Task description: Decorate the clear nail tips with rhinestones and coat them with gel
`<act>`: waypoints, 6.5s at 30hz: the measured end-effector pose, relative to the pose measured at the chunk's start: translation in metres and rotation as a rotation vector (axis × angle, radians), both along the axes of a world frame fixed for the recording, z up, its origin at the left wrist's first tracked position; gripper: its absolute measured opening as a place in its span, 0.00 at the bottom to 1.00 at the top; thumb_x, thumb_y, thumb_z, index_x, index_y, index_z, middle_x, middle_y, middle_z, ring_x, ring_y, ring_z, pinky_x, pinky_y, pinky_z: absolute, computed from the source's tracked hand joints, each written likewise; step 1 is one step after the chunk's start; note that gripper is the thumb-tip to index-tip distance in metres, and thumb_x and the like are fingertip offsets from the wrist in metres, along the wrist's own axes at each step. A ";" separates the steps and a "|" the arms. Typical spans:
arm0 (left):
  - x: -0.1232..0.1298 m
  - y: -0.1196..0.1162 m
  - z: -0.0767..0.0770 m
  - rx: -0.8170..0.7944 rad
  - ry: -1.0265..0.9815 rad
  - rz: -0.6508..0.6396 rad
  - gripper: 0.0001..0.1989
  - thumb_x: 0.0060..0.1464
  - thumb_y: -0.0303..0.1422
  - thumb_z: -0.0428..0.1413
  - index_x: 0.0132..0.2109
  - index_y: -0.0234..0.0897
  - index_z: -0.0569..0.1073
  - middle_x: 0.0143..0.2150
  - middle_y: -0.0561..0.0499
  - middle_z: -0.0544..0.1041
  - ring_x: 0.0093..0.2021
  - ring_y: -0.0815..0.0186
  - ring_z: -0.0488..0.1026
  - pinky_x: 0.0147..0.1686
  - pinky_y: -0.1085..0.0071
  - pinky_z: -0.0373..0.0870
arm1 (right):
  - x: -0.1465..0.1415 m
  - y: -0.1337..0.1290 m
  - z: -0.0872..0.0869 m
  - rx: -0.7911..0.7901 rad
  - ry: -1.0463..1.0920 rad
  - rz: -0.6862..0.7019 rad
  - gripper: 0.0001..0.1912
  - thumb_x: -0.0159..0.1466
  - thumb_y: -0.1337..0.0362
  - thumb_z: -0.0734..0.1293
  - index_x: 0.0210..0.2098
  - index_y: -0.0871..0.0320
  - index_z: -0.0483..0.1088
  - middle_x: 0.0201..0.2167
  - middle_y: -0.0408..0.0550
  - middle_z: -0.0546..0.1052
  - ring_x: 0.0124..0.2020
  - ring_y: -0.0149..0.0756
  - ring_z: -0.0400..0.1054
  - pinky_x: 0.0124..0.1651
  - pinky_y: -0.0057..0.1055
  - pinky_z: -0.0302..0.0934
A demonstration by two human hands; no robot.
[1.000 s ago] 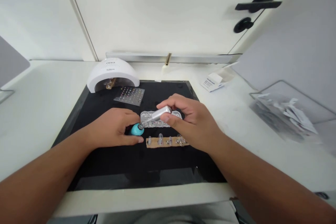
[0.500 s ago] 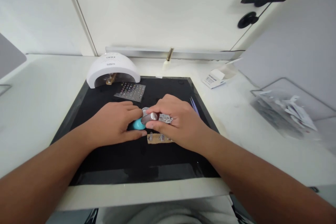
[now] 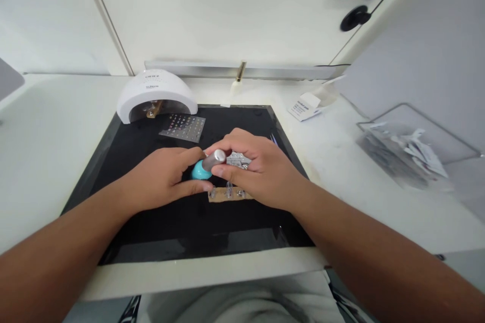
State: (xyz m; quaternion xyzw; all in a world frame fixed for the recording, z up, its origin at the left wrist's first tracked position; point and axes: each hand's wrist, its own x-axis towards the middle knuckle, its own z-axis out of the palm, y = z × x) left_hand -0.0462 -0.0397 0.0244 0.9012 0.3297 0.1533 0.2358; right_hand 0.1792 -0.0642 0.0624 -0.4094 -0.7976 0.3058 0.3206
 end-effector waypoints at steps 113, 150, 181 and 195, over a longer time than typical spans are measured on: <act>-0.021 0.008 -0.011 -0.124 -0.066 0.063 0.16 0.65 0.49 0.56 0.45 0.41 0.75 0.39 0.53 0.80 0.37 0.63 0.77 0.37 0.70 0.70 | 0.031 0.000 0.002 -0.144 0.192 -0.197 0.10 0.60 0.59 0.75 0.29 0.59 0.76 0.24 0.40 0.75 0.26 0.27 0.63 0.30 0.28 0.55; -0.024 0.009 -0.005 -0.056 -0.047 0.053 0.15 0.65 0.50 0.57 0.46 0.44 0.75 0.37 0.63 0.80 0.34 0.75 0.77 0.34 0.83 0.69 | 0.020 -0.001 0.003 -0.269 -0.011 -0.176 0.10 0.60 0.62 0.76 0.27 0.61 0.78 0.20 0.36 0.71 0.22 0.22 0.60 0.25 0.23 0.51; -0.023 0.006 -0.002 -0.128 -0.034 0.101 0.17 0.63 0.50 0.58 0.45 0.42 0.76 0.38 0.59 0.81 0.36 0.70 0.77 0.36 0.78 0.68 | 0.019 0.001 0.001 -0.280 -0.025 -0.210 0.06 0.61 0.67 0.73 0.28 0.61 0.76 0.21 0.37 0.70 0.22 0.23 0.58 0.26 0.26 0.47; -0.026 0.007 -0.003 -0.117 -0.016 0.075 0.15 0.63 0.48 0.58 0.45 0.42 0.75 0.38 0.60 0.80 0.35 0.71 0.77 0.35 0.79 0.69 | 0.019 0.000 0.002 -0.254 -0.043 -0.244 0.09 0.62 0.63 0.74 0.27 0.60 0.75 0.19 0.35 0.68 0.19 0.22 0.52 0.24 0.27 0.45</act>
